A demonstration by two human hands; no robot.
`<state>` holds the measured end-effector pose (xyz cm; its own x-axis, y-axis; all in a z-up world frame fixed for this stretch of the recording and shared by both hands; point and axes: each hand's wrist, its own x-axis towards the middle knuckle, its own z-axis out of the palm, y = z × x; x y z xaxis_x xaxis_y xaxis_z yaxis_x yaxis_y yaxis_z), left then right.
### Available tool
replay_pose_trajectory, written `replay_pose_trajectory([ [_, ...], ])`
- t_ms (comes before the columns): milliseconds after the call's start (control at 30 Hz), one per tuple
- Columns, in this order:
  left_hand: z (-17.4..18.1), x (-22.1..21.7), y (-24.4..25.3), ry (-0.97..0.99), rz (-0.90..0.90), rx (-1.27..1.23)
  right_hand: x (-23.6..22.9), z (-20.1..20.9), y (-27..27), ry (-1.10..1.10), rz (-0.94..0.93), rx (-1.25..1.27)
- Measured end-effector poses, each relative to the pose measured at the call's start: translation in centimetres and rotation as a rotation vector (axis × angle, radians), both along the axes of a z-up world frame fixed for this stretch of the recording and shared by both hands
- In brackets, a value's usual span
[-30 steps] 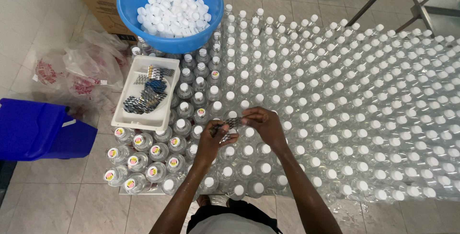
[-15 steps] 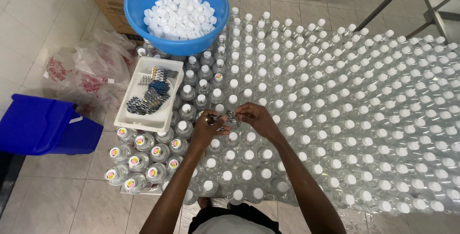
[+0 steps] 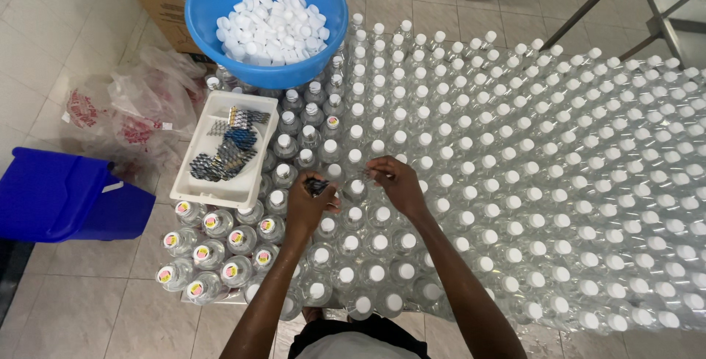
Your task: The person stands at a table covered with rows of clear plastic bottles and repeatedly picks up small metallic caps from a white tray. They place each cap onto the top of a bottle one at a time, moving across the rows to continue the process.
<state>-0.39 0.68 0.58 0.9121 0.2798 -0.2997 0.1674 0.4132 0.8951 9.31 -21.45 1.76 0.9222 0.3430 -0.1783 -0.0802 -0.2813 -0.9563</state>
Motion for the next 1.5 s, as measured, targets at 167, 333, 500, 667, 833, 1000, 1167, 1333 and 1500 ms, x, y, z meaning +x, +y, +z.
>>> replay_pose_trajectory([
  [167,1.5,-1.4,0.3,-0.02,0.034,-0.015,-0.8,-1.2,2.2,-0.122,-0.025,-0.127],
  [333,2.7,-3.0,1.1,-0.011,0.039,-0.028,-1.7,-0.5,2.7,-0.234,0.053,-0.138],
  [500,2.1,-3.5,2.0,-0.048,0.053,-0.039,-1.6,0.0,2.8,-0.282,0.035,-0.141],
  [667,3.3,-3.8,2.0,-0.046,0.053,-0.049,-1.2,-1.3,3.2,-0.328,0.064,-0.155],
  [833,2.5,-4.4,2.1,-0.044,0.054,-0.057,-1.2,-0.9,3.0,-0.337,0.111,-0.188],
  [1000,2.6,-4.7,2.1,-0.054,0.018,-0.041,-1.7,1.2,2.0,-0.294,0.206,-0.164],
  [1167,0.9,-4.5,2.3,-0.071,0.015,-0.102,-2.6,2.7,0.6,-0.294,0.322,-0.22],
  [1333,0.7,-4.3,2.0,-0.074,-0.013,-0.11,-3.1,3.0,1.0,-0.294,0.329,-0.379],
  [1500,0.9,-4.8,2.1,-0.066,-0.029,-0.09,-2.7,1.6,1.2,-0.305,0.37,-0.685],
])
